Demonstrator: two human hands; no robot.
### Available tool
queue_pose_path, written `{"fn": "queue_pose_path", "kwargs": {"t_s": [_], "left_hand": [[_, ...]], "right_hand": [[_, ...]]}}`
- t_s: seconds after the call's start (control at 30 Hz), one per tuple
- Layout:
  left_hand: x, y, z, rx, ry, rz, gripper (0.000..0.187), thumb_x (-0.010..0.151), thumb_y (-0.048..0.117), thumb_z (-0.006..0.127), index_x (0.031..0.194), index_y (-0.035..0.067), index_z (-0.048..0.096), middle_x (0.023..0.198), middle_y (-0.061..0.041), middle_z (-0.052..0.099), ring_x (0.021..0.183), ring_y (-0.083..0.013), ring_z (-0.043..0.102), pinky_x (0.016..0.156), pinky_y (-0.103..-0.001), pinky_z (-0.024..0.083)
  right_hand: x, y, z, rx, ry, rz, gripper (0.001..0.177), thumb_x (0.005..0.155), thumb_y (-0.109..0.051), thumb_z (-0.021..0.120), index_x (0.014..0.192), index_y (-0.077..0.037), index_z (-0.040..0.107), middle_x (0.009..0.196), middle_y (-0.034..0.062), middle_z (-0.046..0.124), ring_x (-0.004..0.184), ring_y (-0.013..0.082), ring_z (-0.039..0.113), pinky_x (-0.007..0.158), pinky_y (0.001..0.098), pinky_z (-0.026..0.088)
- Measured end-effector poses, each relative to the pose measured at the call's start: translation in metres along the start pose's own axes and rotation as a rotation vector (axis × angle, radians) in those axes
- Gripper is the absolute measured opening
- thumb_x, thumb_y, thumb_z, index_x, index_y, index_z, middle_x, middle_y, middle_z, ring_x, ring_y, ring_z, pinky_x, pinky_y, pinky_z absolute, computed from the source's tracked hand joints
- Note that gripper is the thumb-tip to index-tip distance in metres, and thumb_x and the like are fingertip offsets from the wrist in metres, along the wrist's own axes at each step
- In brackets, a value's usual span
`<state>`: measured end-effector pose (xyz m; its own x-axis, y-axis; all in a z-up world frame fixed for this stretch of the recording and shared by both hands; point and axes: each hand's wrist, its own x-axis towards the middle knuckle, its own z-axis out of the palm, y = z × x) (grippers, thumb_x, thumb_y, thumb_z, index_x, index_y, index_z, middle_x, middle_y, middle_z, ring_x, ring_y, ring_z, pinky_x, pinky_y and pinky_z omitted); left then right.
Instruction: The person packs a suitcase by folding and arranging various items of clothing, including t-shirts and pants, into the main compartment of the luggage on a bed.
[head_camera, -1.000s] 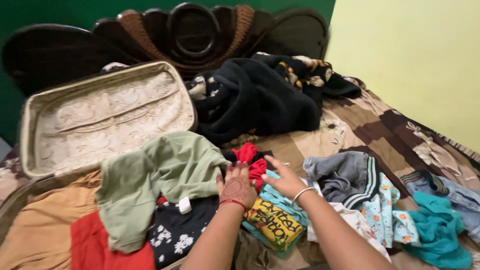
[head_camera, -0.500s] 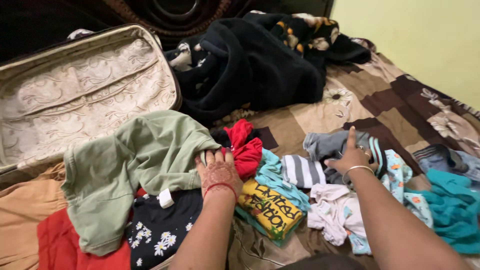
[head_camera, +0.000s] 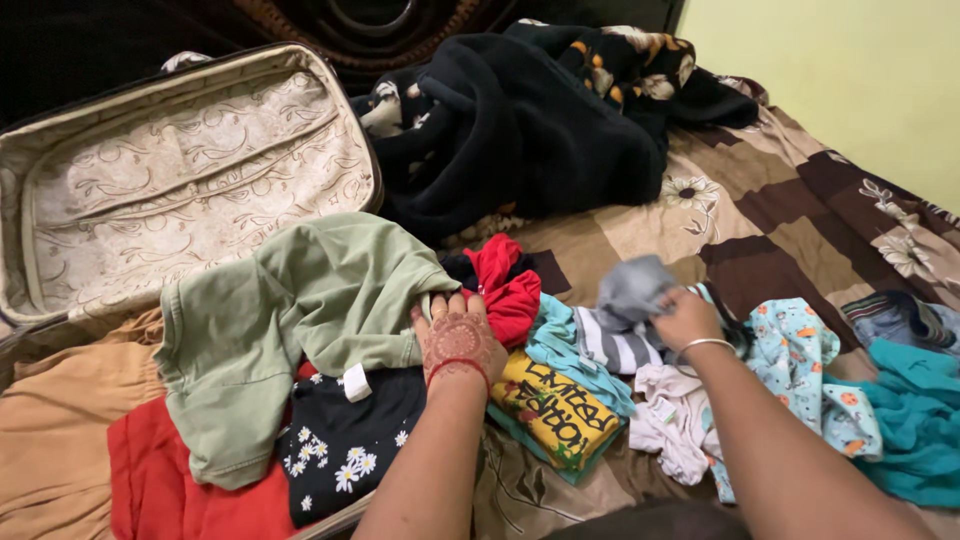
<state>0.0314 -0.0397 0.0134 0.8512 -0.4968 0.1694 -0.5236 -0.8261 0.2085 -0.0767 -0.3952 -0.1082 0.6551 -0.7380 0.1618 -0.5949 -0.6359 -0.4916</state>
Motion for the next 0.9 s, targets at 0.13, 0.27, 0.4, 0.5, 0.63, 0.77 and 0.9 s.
{"fn": "queue_pose_path", "kwargs": {"t_s": [0.13, 0.27, 0.4, 0.5, 0.63, 0.77, 0.9], "left_hand": [[-0.008, -0.001, -0.008, -0.086, 0.0, -0.003, 0.056, 0.089, 0.028, 0.061, 0.142, 0.013, 0.052, 0.15, -0.008, 0.049, 0.148, -0.0304, 0.033, 0.126, -0.058, 0.012], [-0.011, -0.005, -0.02, -0.22, -0.034, 0.018, 0.096, 0.072, 0.037, 0.077, 0.155, 0.015, 0.035, 0.154, -0.01, 0.04, 0.146, -0.0311, 0.026, 0.117, -0.058, 0.01], [0.01, -0.025, 0.008, -0.544, -0.044, -0.078, 0.093, 0.072, 0.026, 0.071, 0.158, 0.02, 0.035, 0.147, -0.01, 0.052, 0.142, -0.0277, 0.041, 0.12, -0.048, 0.019], [0.034, -0.055, 0.03, -1.29, -0.162, 0.004, 0.075, 0.075, 0.016, 0.06, 0.149, 0.008, 0.051, 0.139, -0.009, 0.063, 0.134, -0.0252, 0.054, 0.118, -0.04, 0.031], [0.008, -0.079, -0.01, -1.909, -0.331, -0.006, 0.061, 0.083, 0.027, 0.056, 0.14, 0.007, 0.06, 0.135, -0.004, 0.066, 0.124, -0.0186, 0.058, 0.111, -0.033, 0.036], [-0.02, -0.091, -0.084, -1.973, -0.324, -0.278, 0.069, 0.092, 0.065, 0.044, 0.135, 0.015, 0.064, 0.127, -0.004, 0.066, 0.111, -0.0214, 0.057, 0.099, -0.036, 0.038], [-0.023, -0.133, -0.101, -1.798, -0.234, -0.477, 0.048, 0.093, 0.05, 0.058, 0.127, 0.017, 0.067, 0.12, -0.004, 0.068, 0.104, -0.0235, 0.062, 0.092, -0.042, 0.048]], "right_hand": [[-0.018, -0.073, -0.013, 0.278, 0.015, -0.202, 0.029, 0.074, -0.022, 0.079, 0.1, -0.01, 0.072, 0.091, 0.0187, 0.074, 0.085, 0.0332, 0.073, 0.079, 0.0399, 0.056], [-0.048, -0.165, -0.031, 0.467, -0.052, -0.468, 0.024, 0.071, -0.016, 0.074, 0.092, -0.008, 0.068, 0.084, 0.0109, 0.071, 0.08, 0.0247, 0.069, 0.074, 0.0351, 0.054], [-0.078, -0.227, -0.037, 0.584, -0.2, -0.699, 0.016, 0.07, -0.007, 0.065, 0.086, -0.005, 0.063, 0.076, 0.0096, 0.062, 0.077, 0.024, 0.061, 0.072, 0.0325, 0.049], [-0.097, -0.264, -0.039, 0.691, -0.186, -0.783, 0.014, 0.067, 0.0, 0.06, 0.081, -0.002, 0.06, 0.086, 0.0102, 0.055, 0.084, 0.0249, 0.055, 0.075, 0.0328, 0.044], [-0.117, -0.31, -0.05, 0.787, -0.14, -0.804, 0.017, 0.067, 0.002, 0.059, 0.082, -0.003, 0.063, 0.086, 0.008, 0.058, 0.088, 0.0227, 0.057, 0.082, 0.0307, 0.045], [-0.145, -0.354, -0.057, 0.79, -0.195, -0.834, 0.023, 0.067, 0.004, 0.055, 0.086, -0.003, 0.066, 0.091, 0.0075, 0.063, 0.091, 0.0215, 0.061, 0.084, 0.0298, 0.047], [-0.167, -0.379, -0.052, 0.822, -0.568, -1.06, 0.036, 0.067, 0.007, 0.047, 0.095, -0.002, 0.067, 0.097, 0.0096, 0.07, 0.101, 0.0204, 0.066, 0.097, 0.0304, 0.051]]}}
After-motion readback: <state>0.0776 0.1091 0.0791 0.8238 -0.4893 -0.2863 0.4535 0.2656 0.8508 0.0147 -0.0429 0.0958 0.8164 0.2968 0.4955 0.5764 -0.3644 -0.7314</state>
